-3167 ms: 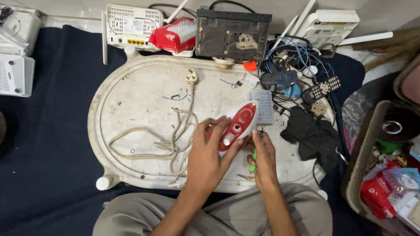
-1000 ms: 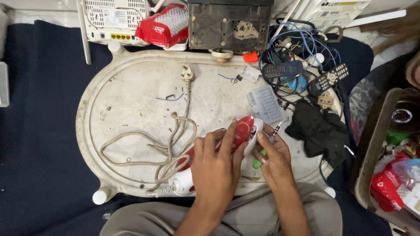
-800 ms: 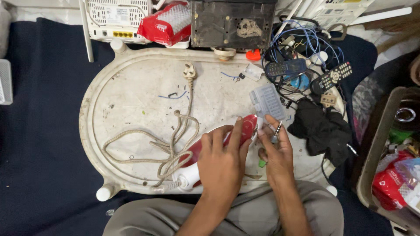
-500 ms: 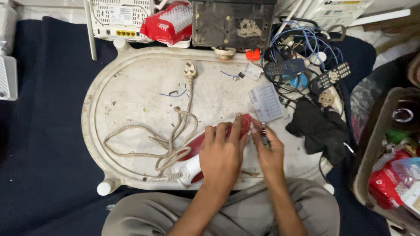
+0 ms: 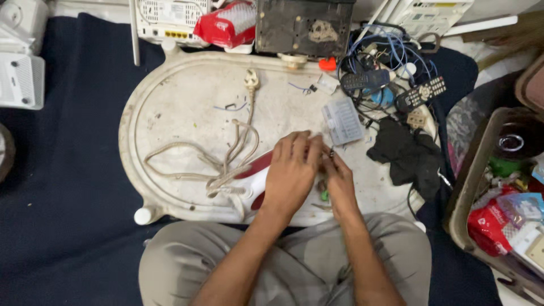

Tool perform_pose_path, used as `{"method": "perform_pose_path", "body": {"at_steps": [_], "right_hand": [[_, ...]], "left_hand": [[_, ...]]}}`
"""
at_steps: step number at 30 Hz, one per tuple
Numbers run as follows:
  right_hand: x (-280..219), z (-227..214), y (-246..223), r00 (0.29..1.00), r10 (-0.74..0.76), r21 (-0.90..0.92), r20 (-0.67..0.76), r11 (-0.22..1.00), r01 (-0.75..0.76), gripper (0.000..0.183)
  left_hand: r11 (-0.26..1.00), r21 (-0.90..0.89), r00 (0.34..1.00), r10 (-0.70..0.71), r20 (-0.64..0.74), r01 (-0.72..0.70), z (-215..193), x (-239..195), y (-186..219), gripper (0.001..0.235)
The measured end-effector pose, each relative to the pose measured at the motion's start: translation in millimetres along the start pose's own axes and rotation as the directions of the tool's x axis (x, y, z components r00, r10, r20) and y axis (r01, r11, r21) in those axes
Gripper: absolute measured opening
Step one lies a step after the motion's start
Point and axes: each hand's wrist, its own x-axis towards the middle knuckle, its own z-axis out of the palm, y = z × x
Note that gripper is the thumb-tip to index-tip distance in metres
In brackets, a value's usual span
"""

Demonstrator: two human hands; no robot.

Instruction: The person sits on the floor and uses a screwdriver to remove and reinsert screws on the base of a white and red electric iron. They manipulate the iron's casing and handle the screwdriver throughout the clip.

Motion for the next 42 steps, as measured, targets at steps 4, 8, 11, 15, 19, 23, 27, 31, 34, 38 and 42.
{"method": "perform_pose_path", "body": {"at_steps": [4,8,11,15,19,23,27,31,34,38,42], "right_hand": [[-12,-1,-14,0.991,-0.134,0.331,0.009,0.935,0.124,0.039],[-44,-11,-31,0.995,-0.054,0.486,0.085,0.874,0.006,0.041],[-57,-4,-36,0.987,-0.048,0.528,0.152,0.848,-0.04,0.034],[-73,20,-18,0.954,-0.153,0.539,0.257,0.842,-0.009,0.032],[-90,58,-3,0.935,-0.177,0.458,0.308,0.889,0.018,0.043],[-110,88,-3,0.74,-0.575,-0.073,0.35,0.771,0.633,0.071],[-102,126,-8,0.822,-0.415,-0.82,0.39,0.251,0.515,0.05],[-102,151,13,0.681,-0.7,-0.747,0.215,0.332,0.577,0.074],[-87,158,29,0.704,-0.7,-0.802,0.12,0.349,0.484,0.066],[-79,145,33,0.707,-0.7,-0.73,0.101,0.43,0.531,0.077],[-85,122,4,0.742,-0.655,-0.643,0.141,0.509,0.572,0.075]], "left_hand": [[0.984,-0.177,1.0,0.0,-0.028,-0.005,-23,-7,16,0.041],[0.891,-0.433,0.989,-0.096,0.111,0.135,-57,-28,31,0.046],[0.768,-0.601,0.963,-0.077,0.257,0.222,-75,-29,20,0.056],[0.693,-0.647,0.938,-0.13,0.322,0.318,-101,-31,-1,0.032],[0.748,-0.577,0.942,-0.221,0.251,0.329,-125,-21,-13,0.028],[0.676,-0.562,0.879,-0.373,0.297,0.477,-132,-11,-20,0.031],[0.663,-0.667,0.926,-0.361,0.111,0.339,-122,0,-24,0.025],[0.58,-0.726,0.894,-0.436,0.107,0.37,-116,2,-31,0.024],[0.532,-0.724,0.855,-0.495,0.153,0.438,-120,2,-39,0.023],[0.31,-0.816,0.78,-0.575,0.247,0.487,-123,-2,-44,0.02],[-0.045,-0.939,0.783,-0.54,0.309,0.34,-125,-6,-48,0.017]]}}
